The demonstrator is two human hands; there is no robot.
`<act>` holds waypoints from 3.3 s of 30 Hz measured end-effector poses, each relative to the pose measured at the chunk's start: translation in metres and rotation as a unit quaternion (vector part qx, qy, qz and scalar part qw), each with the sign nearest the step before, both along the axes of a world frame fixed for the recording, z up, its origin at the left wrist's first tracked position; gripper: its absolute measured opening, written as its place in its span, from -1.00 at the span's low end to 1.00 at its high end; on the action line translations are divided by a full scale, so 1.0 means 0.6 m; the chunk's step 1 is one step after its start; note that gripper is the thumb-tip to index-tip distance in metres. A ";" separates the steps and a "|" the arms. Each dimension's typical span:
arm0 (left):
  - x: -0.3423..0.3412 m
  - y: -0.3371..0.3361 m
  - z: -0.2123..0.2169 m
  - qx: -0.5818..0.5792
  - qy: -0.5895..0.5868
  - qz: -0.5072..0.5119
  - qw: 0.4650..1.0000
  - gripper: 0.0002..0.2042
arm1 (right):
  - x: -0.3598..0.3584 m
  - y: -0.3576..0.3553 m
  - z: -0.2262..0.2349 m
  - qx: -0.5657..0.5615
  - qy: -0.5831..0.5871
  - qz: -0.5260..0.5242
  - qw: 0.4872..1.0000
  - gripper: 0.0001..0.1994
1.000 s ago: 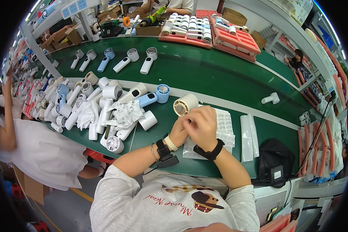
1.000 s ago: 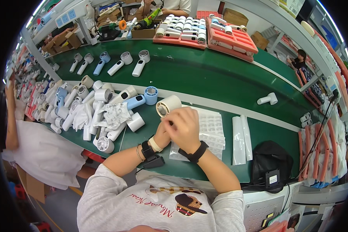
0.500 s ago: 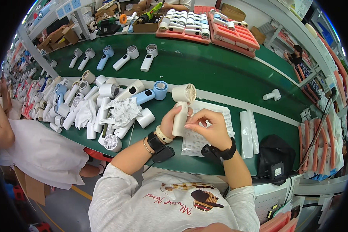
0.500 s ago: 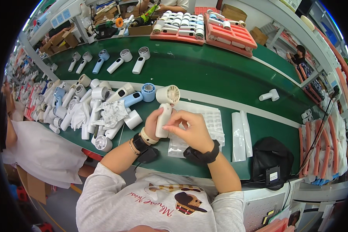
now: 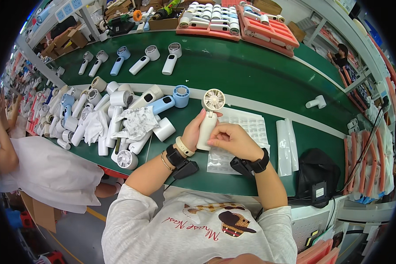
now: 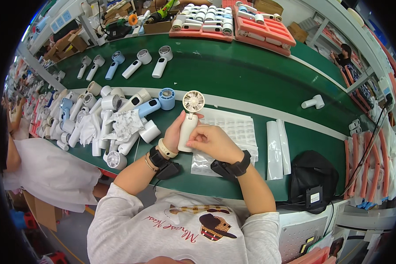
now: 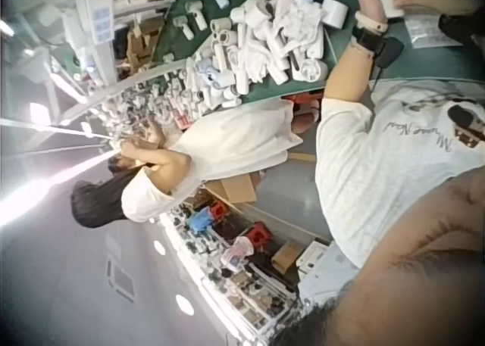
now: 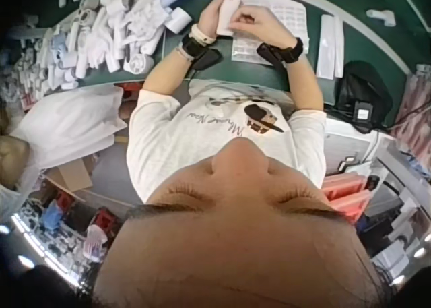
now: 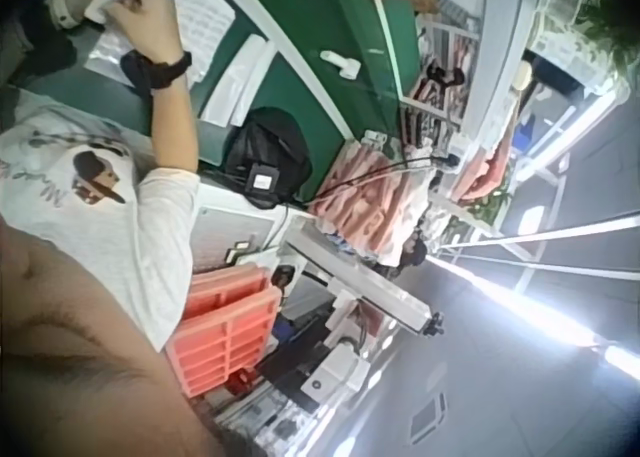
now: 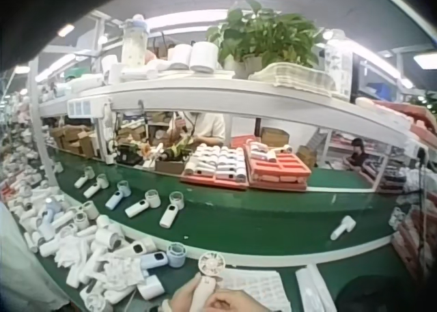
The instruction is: The recorder is applying small stickers to portable hand-held fans on an assembly line.
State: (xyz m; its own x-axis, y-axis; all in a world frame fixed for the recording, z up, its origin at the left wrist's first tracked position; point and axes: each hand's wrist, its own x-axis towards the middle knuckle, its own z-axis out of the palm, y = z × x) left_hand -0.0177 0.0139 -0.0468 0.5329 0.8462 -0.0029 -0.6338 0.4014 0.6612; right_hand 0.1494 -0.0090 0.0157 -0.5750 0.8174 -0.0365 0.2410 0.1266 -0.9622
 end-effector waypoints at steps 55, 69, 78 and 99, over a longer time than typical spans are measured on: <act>0.011 -0.013 0.006 0.124 0.204 0.061 0.969 -0.56 | 0.038 0.050 -0.030 0.017 0.264 -0.221 0.939 -0.92; -0.002 -0.016 0.006 0.089 0.057 -0.047 0.993 -0.36 | 0.035 0.048 -0.032 0.043 0.289 -0.260 0.920 -0.81; 0.000 -0.019 0.005 0.113 0.024 -0.060 0.992 -0.37 | 0.035 0.050 -0.036 0.054 0.292 -0.253 0.921 -0.77; 0.003 -0.018 0.010 0.101 0.098 -0.033 0.990 -0.55 | 0.031 0.050 -0.044 0.044 0.309 -0.254 0.916 -0.69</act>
State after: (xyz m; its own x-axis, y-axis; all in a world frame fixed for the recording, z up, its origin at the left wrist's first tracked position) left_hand -0.0160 0.0030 -0.0407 0.5936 0.8029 0.0542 -0.4626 0.2854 0.8394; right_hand 0.1680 0.0212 -0.0106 -0.0094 0.9690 0.2470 -0.2958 0.2332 -0.9263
